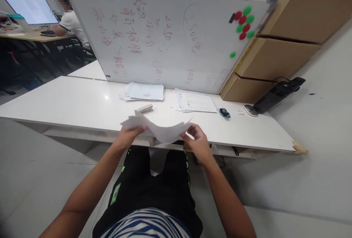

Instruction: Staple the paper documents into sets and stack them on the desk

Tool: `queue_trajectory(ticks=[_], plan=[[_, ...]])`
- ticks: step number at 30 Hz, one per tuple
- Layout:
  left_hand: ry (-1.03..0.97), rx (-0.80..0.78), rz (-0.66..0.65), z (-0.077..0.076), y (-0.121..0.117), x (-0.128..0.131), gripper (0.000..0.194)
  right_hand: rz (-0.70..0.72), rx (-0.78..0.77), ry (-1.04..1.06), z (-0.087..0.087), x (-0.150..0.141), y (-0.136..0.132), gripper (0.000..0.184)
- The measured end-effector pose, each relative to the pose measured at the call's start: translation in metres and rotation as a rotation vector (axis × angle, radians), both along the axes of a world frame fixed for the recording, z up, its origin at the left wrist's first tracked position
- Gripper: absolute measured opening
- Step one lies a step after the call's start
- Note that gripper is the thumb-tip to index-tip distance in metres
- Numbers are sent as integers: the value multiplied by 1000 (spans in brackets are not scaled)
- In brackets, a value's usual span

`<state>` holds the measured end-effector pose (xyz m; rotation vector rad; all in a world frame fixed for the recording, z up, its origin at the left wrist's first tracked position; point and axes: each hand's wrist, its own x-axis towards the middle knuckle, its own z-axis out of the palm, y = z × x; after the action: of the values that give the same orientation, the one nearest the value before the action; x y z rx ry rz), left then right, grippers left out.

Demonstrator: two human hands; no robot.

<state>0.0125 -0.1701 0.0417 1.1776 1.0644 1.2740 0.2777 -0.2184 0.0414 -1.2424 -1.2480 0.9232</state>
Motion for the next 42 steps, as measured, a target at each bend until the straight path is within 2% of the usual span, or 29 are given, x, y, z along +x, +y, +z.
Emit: queue_trajectory(ticks=[3,6,8,11,17,20,23,25,30,34,37,42], plan=[[-68,148,164,6,22,7,46,-154,101,-233,16,-5,7,29],[1,123,229,-2,34,10,47,-193,92,-308,9,-13,19,31],[102,108,234,-10,37,10,45,-147,79,-283,-2,-19,30,37],[160,175,235,-17,38,10,40,-96,73,-198,-11,-27,43,39],[110,310,283,-3,46,22,34,-178,217,-66,3,-44,53,36],[99,295,184,-4,56,27,38,-179,184,-5,-5,-48,61,38],[107,161,51,-15,63,26,42,-173,11,29,-22,-48,68,43],[137,124,20,-24,63,24,43,-176,-37,32,-30,-47,69,44],[172,75,-30,-37,60,19,48,-167,-52,24,-34,-42,60,45],[207,9,-127,-37,57,20,48,-210,-76,-34,-37,-39,55,50],[263,32,-138,-35,55,24,48,-202,-29,-78,-40,-36,54,52],[539,80,-72,-42,51,28,47,-127,7,-167,-42,-28,51,52]])
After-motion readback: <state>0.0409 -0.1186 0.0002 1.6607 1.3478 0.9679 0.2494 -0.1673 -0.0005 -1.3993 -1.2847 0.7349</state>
